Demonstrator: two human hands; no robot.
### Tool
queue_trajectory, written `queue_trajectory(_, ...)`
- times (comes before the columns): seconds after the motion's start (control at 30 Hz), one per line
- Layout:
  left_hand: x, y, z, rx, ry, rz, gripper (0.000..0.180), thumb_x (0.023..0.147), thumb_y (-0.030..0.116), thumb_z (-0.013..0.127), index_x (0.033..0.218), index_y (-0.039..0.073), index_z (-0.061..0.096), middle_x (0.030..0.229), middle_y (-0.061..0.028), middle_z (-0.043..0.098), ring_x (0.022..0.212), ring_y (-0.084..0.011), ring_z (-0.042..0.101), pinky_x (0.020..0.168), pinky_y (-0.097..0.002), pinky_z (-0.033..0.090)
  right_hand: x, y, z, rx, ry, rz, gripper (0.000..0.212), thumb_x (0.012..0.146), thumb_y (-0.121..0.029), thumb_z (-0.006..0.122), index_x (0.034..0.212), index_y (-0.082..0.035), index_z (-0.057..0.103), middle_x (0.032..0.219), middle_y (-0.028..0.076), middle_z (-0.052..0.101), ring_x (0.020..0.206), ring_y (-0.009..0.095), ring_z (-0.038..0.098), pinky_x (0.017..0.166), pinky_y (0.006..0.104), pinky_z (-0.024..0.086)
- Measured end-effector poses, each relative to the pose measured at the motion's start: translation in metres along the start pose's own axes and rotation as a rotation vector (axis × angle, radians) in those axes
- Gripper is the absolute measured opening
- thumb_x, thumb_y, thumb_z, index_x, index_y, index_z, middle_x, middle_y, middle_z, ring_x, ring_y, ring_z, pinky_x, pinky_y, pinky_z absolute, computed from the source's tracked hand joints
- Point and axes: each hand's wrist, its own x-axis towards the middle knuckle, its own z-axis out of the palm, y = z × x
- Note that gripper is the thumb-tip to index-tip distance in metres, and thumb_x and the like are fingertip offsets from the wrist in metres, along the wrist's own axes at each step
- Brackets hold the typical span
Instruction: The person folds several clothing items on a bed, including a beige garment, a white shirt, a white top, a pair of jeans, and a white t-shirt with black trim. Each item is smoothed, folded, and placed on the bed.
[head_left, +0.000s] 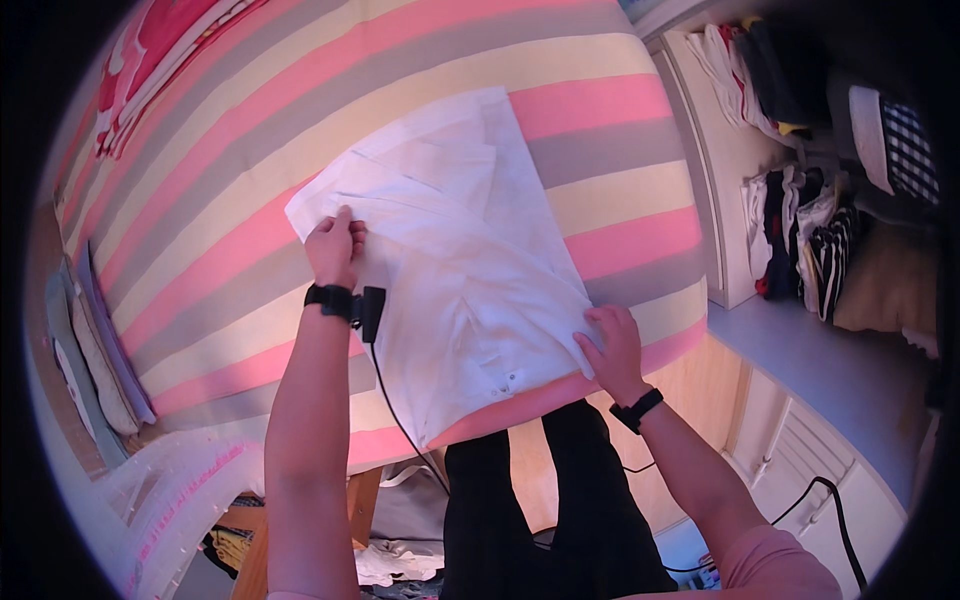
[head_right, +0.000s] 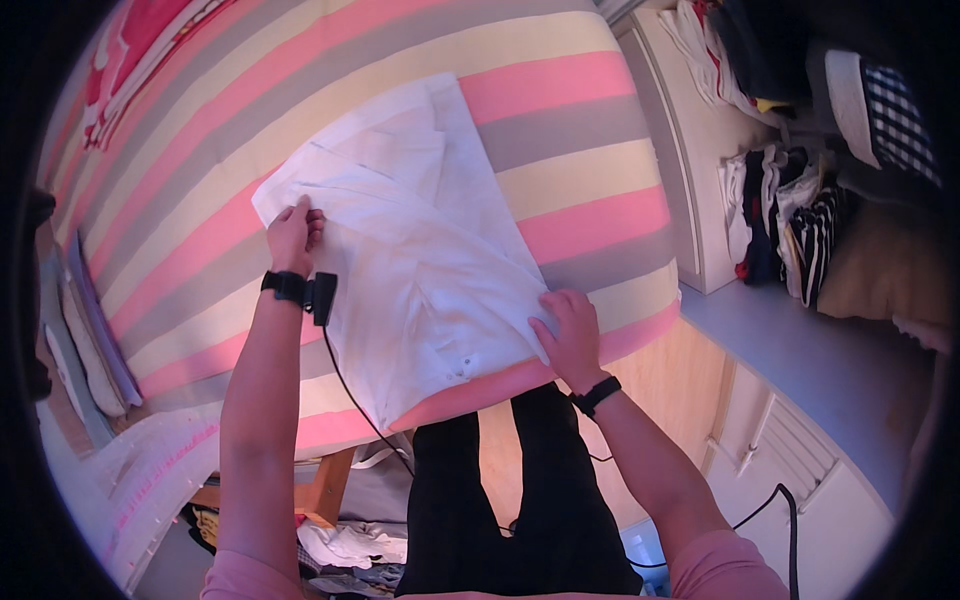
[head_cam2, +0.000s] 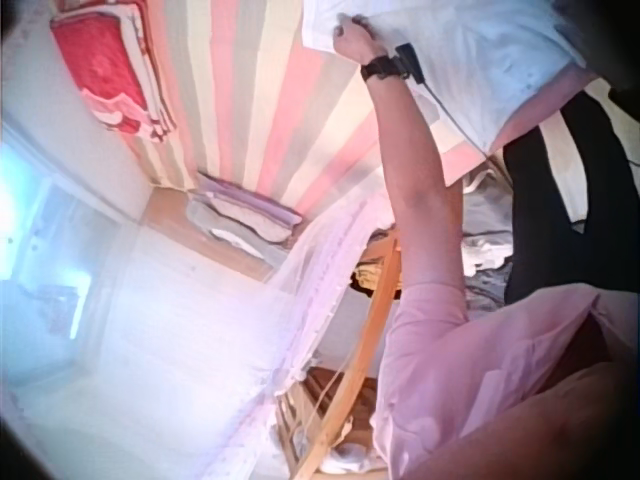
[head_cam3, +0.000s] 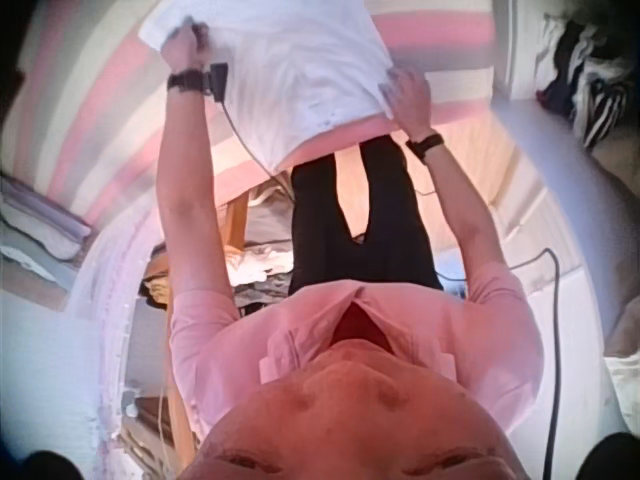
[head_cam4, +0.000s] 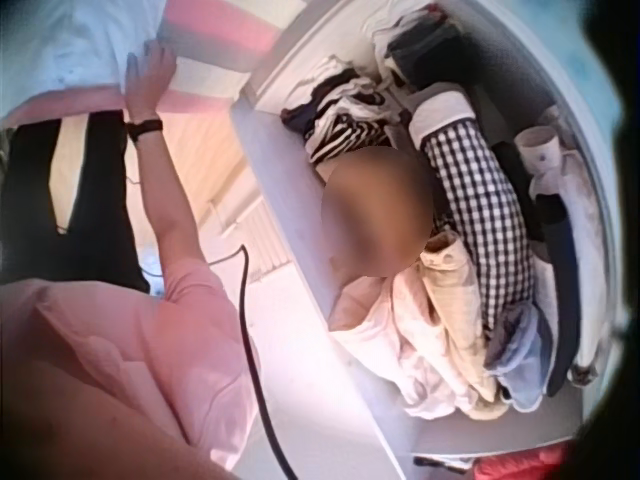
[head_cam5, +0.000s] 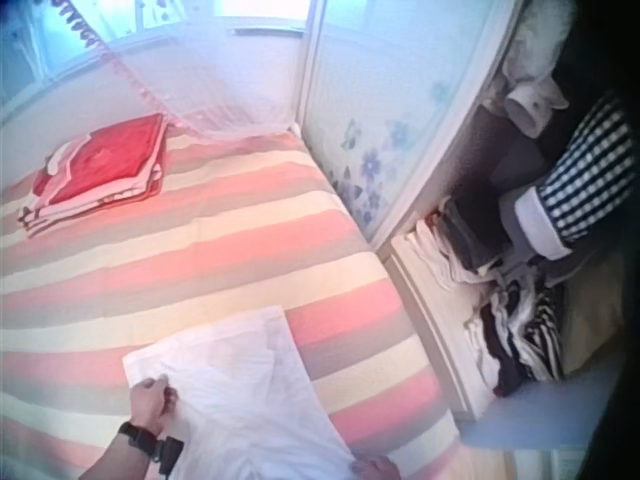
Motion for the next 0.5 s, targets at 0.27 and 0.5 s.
queue_trajectory(0.27, 0.013, 0.012, -0.038, -0.146, -0.157, 0.126, 0.031, 0.109, 0.032, 0.056, 0.110, 0.003, 0.068, 0.096, -0.0022, 0.071, 0.081, -0.0116, 0.068, 0.072, -0.0259, 0.057, -0.011, 0.020, -0.015, 0.004, -0.171, -0.148, 0.013, 0.083, -0.011, 0.076, 0.092, -0.008, 0.068, 0.093, 0.008, 0.064, 0.095, 0.032, 0.058, 0.084, 0.0441, 0.045)
queue_trajectory(0.5, -0.010, -0.002, -0.024, -0.190, -0.003, -0.033, 0.027, 0.104, 0.033, 0.065, 0.107, 0.007, 0.062, 0.087, -0.0005, 0.066, 0.081, -0.0116, 0.068, 0.070, -0.0272, 0.058, 0.003, 0.004, -0.035, 0.053, -0.392, -0.257, 0.017, 0.082, -0.016, 0.077, 0.094, -0.007, 0.069, 0.098, 0.010, 0.063, 0.094, 0.032, 0.059, 0.084, 0.0444, 0.047)
